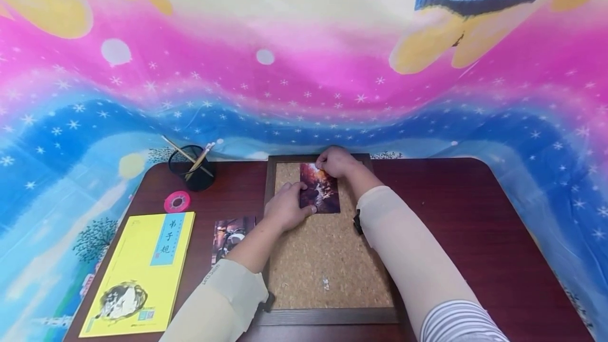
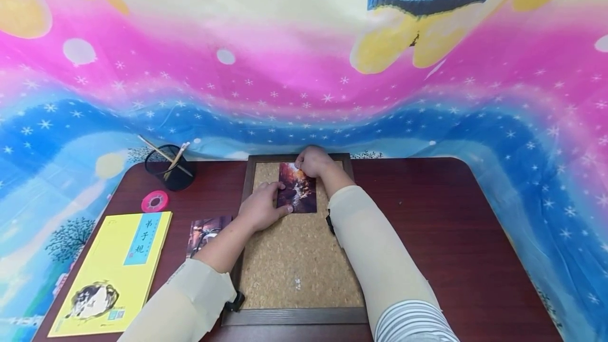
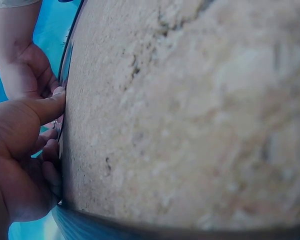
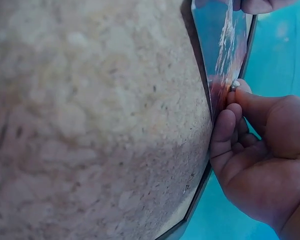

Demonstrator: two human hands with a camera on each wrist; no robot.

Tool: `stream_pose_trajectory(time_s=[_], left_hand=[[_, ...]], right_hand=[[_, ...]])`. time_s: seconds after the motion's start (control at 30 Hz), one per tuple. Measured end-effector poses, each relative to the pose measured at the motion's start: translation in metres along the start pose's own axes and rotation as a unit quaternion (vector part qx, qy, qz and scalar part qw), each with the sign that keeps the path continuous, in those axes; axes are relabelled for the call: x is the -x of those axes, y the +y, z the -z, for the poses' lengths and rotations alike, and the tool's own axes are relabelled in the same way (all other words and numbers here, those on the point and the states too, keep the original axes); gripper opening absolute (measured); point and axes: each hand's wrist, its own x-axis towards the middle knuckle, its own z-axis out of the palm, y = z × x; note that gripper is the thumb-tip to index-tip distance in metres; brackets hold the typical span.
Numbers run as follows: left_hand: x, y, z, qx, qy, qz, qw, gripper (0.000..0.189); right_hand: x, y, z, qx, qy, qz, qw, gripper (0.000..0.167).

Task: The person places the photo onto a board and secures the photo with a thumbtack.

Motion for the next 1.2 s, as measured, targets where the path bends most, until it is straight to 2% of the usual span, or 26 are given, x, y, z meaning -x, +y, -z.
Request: stream_pose_trajectory(time_s=[0.23,0.63,0.87,1.2], left_hand=[[0.0,0.0,0.0,-0.001,0.0,-0.001,1.0,0.067],[0.001,0.002,0.001,0.003,0.004,-0.004,1.0,0.067],[0.003,0.002,0.001,0.007,0.003,0.0,1.0,0.066],[0.002,0.002,0.001,0.004,0.003,-0.002,1.0,0.067]], right_hand=[[-0.003,0.0,-0.002,-0.005,-0.003,-0.008,1.0,0.025],[-0.003,0.007,-0.009,-0.023,0.053,0.016,0.9982,0.021],[0.005,0.015,-0.009,-0.078,0.053,0.027,0.9951,0.018],[0.009,0.014,-0.007,-0.081,0.049,0.01,0.9955,0.022]])
